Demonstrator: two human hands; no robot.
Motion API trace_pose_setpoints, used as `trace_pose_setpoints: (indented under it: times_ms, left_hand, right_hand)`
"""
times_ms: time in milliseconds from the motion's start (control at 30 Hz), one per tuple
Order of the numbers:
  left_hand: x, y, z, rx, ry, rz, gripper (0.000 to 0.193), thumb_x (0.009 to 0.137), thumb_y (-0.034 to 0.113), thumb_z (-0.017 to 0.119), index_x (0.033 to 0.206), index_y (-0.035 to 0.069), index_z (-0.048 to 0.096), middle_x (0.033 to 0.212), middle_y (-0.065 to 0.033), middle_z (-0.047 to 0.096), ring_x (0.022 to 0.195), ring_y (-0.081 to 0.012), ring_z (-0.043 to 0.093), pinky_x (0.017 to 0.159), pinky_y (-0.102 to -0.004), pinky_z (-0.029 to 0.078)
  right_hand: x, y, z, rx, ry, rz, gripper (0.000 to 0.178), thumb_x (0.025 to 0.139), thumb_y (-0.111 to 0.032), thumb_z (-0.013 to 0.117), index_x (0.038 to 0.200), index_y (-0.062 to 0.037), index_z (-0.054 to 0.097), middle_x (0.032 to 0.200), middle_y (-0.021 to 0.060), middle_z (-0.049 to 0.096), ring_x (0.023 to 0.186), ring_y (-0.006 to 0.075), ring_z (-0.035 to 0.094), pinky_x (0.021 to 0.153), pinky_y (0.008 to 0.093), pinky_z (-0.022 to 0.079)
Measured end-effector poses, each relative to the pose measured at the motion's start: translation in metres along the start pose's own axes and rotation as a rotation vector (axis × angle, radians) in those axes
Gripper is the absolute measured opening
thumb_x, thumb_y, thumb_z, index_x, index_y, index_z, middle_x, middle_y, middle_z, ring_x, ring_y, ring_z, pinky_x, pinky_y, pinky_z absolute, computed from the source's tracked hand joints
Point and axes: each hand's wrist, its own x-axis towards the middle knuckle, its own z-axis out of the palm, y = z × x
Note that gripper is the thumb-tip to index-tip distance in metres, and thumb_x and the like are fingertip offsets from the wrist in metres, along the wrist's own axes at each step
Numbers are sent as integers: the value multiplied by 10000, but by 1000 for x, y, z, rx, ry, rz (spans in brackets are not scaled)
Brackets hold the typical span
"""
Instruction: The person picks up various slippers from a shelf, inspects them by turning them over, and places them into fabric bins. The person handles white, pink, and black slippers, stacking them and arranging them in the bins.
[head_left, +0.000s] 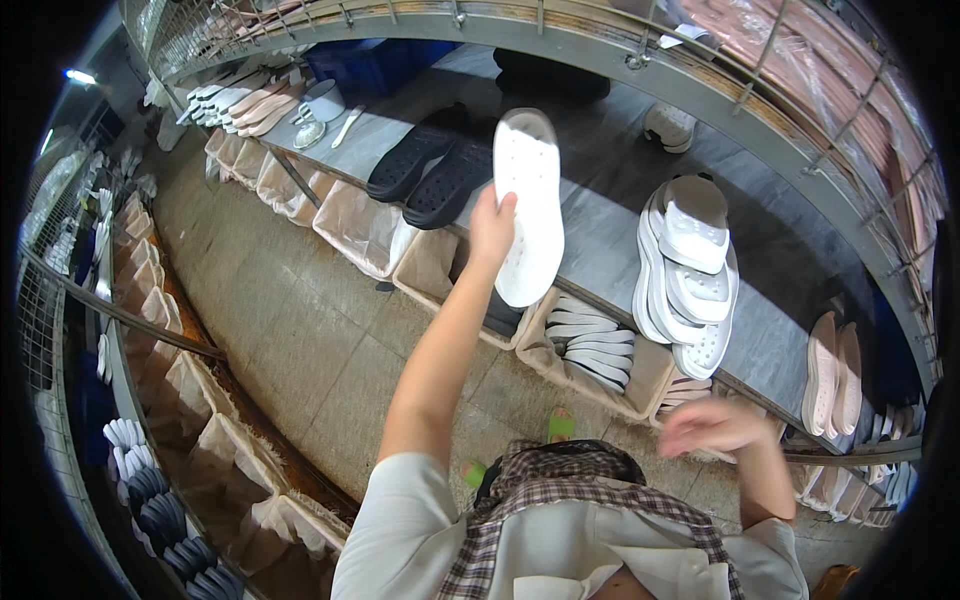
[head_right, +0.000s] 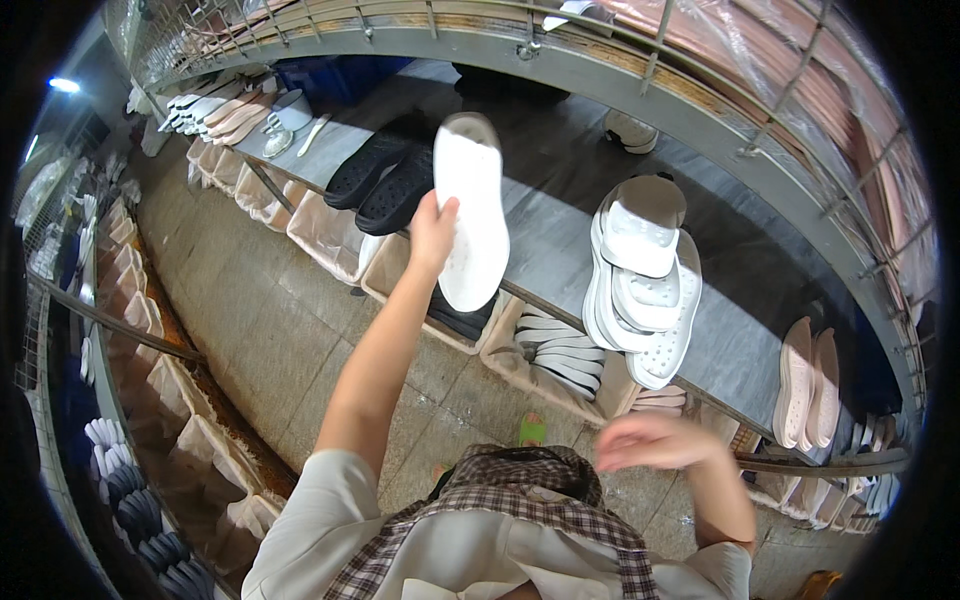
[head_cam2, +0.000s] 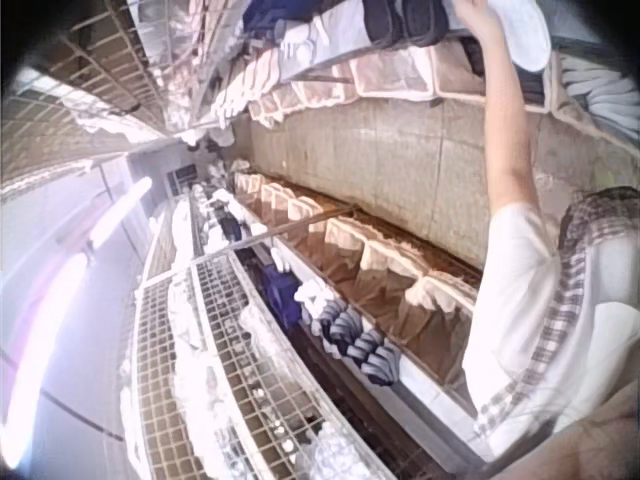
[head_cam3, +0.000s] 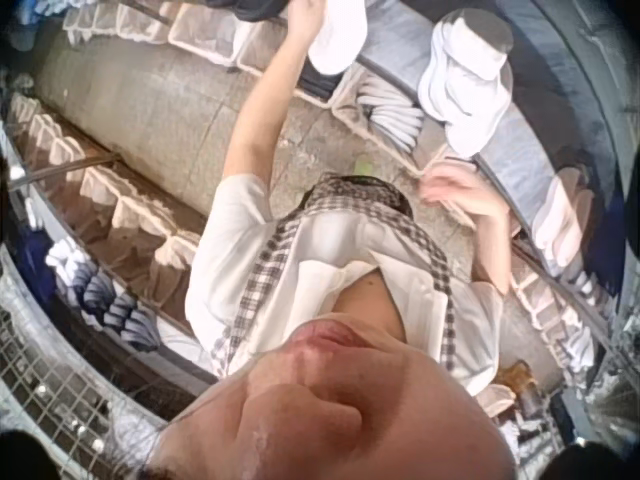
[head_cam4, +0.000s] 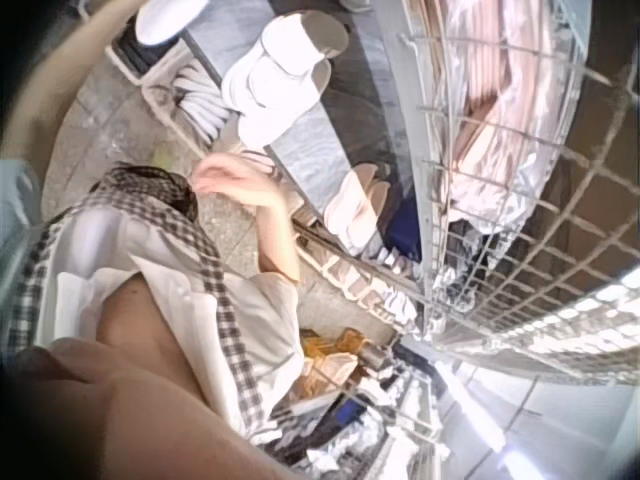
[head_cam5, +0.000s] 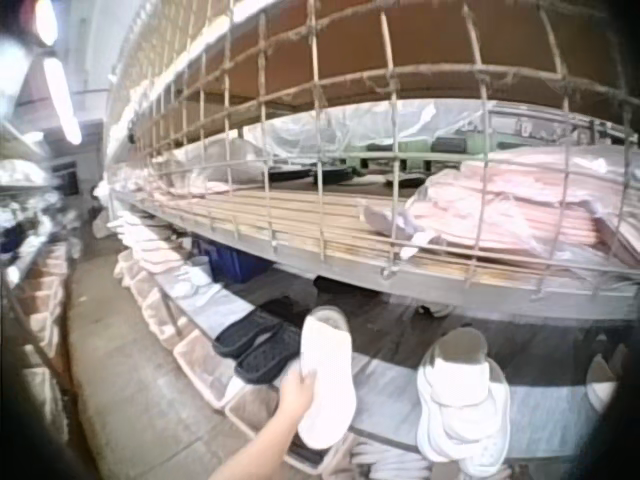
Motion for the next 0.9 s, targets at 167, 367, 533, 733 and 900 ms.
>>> trace_pose_setpoints:
  times_ms: [167,367,533,733,900]
  left_hand:
    - [-101,31,-67,-240,113,139,447,896,122,538,1275,-46,370,1210,-175,489,1099,-238,501,933,-346,393]
    - [-182,53,-139,-171,223,274,443,924,164,546,1265,-47,360,1204,-142,468,1105,-206,479,950,-324,373]
    - [-220,76,-176,-219,290,328,430,923,175,558,1248,-40,376,1211,-139,482,1084,-198,494,937,-314,382]
    - [-244,103,-201,-361,262,335,438,920,162,566,1250,-36,358,1203,-130,489,1071,-174,493,921,-304,391]
    - [-254,114,-201,-445,327,339,442,921,176,569,1249,-33,360,1190,-117,491,1071,-167,487,921,-304,389]
  right_hand:
    - [130,136,55,-326,-178,259,275,875,-156,522,1083,12,584,1004,80,640,898,164,582,760,306,474]
    - [245,230,107,-1028,-413,478,363,832,-187,482,1110,8,611,1171,180,601,1003,291,584,833,371,426]
    - [252,230,117,-1186,-182,493,484,830,-425,506,1094,-39,632,1054,213,632,963,326,616,816,412,469]
    - [256,244,121,-988,-345,538,443,920,-367,415,1172,-34,563,1070,201,626,967,294,617,809,389,474]
    - [275,270,113,-1118,-479,387,409,891,-304,443,1165,-28,571,1090,208,617,991,310,609,825,405,470]
